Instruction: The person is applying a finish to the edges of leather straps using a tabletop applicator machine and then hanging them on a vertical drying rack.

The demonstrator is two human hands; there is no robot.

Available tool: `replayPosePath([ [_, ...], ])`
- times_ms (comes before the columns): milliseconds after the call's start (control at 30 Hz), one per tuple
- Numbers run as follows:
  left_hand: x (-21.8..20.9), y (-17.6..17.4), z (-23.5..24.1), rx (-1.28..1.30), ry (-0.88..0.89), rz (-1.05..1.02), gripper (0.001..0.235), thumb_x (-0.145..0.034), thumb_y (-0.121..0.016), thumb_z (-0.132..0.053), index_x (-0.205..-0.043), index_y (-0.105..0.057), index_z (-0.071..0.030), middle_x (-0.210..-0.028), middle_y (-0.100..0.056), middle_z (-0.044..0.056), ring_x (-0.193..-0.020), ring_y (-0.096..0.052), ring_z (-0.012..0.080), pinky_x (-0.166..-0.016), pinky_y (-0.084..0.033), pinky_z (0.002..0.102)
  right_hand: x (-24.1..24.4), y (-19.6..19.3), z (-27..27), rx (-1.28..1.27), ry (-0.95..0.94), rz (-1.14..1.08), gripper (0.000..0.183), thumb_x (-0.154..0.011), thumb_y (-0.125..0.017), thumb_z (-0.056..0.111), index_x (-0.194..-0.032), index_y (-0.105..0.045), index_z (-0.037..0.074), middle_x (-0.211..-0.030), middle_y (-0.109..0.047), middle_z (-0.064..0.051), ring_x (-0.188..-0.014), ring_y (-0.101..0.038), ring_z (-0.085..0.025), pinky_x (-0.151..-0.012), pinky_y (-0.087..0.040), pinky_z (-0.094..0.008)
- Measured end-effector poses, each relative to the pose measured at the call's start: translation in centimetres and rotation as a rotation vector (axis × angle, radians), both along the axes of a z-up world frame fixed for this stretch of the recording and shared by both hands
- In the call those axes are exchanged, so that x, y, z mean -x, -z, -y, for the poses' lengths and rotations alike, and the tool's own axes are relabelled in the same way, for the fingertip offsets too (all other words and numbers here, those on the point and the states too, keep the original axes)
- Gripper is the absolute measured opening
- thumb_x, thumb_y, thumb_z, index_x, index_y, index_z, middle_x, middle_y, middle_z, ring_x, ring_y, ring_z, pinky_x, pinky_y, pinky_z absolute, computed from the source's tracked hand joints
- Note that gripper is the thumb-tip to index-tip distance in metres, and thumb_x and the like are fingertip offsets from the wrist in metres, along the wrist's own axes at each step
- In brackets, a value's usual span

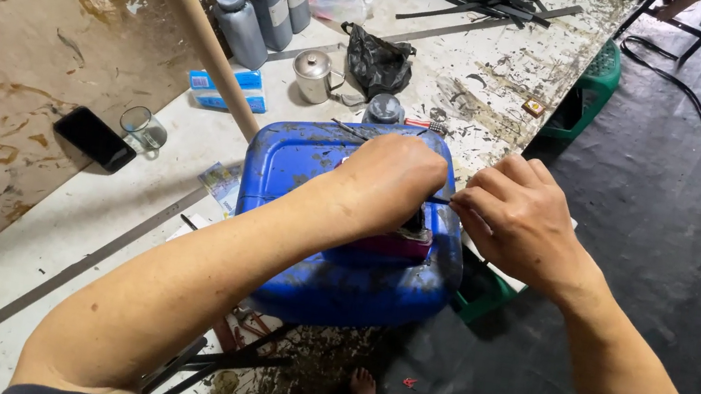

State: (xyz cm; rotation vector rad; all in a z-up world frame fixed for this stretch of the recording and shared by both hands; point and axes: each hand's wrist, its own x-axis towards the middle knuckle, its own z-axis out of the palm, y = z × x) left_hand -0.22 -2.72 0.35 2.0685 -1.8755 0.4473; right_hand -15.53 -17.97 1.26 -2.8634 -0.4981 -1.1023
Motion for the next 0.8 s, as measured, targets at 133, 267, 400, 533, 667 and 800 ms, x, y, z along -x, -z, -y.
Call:
replayPosePath([
  [133, 0.3, -0.9, 0.6, -0.031, 0.042, -0.008, 0.025, -0.073, -0.066, 0.005, -0.061, -0.054, -0.013, -0.052, -0.055, 0.007, -0.05, -0.063, 0.0373, -0.045, -0.053, 0.042, 0.4, -0.1, 0.6, 0.052, 0.011, 0.004, 0.014, -0.091, -0.071, 0.018, -0.079, -0.065, 0.015, -0.083, -0.063, -0.002, -0.084, -0.061, -0.026, -0.071, -0.043, -0.038],
  [267, 0.9, -2.0, 0.5, -0.067, 0.035, -0.053, 0.024, -0.073, -0.066, 0.005, -0.06, -0.058, -0.013, -0.053, -0.057, 0.009, -0.049, -0.066, 0.0377, -0.043, -0.053, 0.042, 0.6, -0.4, 1.0, 0.075, 0.01, 0.008, 0.017, -0.092, -0.071, 0.018, -0.078, -0.063, 0.014, -0.082, -0.063, -0.003, -0.083, -0.061, -0.027, -0.07, -0.043, -0.038],
  [400, 1.0, -2.6, 0.3, -0.074, 0.06, -0.089, 0.021, -0.074, -0.066, 0.007, -0.065, -0.06, -0.011, -0.054, -0.057, 0.011, -0.05, -0.067, 0.0413, -0.042, -0.054, 0.046, 0.8, -1.2, 1.1, 0.109, 0.01, 0.004, 0.016, -0.091, -0.072, 0.018, -0.078, -0.064, 0.013, -0.081, -0.063, -0.003, -0.084, -0.062, -0.027, -0.07, -0.043, -0.038],
  [533, 0.5, -2.7, 0.1, -0.07, 0.097, -0.109, 0.019, -0.076, -0.065, 0.008, -0.078, -0.068, -0.011, -0.061, -0.064, 0.014, -0.063, -0.07, 0.0454, -0.052, -0.059, 0.052, 0.8, -1.9, 1.1, 0.148, 0.021, 0.005, 0.02, -0.092, -0.072, 0.021, -0.076, -0.062, 0.013, -0.08, -0.062, -0.003, -0.084, -0.061, -0.026, -0.071, -0.043, -0.037],
  [667, 0.3, -3.3, -0.9, -0.094, 0.097, -0.135, 0.014, -0.078, -0.067, 0.004, -0.08, -0.072, -0.009, -0.063, -0.067, 0.016, -0.066, -0.071, 0.0446, -0.055, -0.06, 0.051, 0.8, -3.2, 0.7, 0.18, 0.016, 0.014, 0.022, -0.091, -0.072, 0.021, -0.074, -0.06, 0.013, -0.078, -0.06, -0.004, -0.083, -0.061, -0.026, -0.071, -0.043, -0.038],
  [800, 0.2, -2.9, -1.7, -0.036, 0.093, -0.236, 0.008, -0.084, -0.063, -0.004, -0.08, -0.064, -0.01, -0.066, -0.066, 0.018, -0.068, -0.065, 0.0468, -0.057, -0.049, 0.055, 0.9, -5.1, 0.0, 0.271, 0.03, -0.01, 0.027, -0.095, -0.073, 0.019, -0.074, -0.057, 0.014, -0.077, -0.058, -0.003, -0.08, -0.057, -0.026, -0.07, -0.044, -0.037],
])
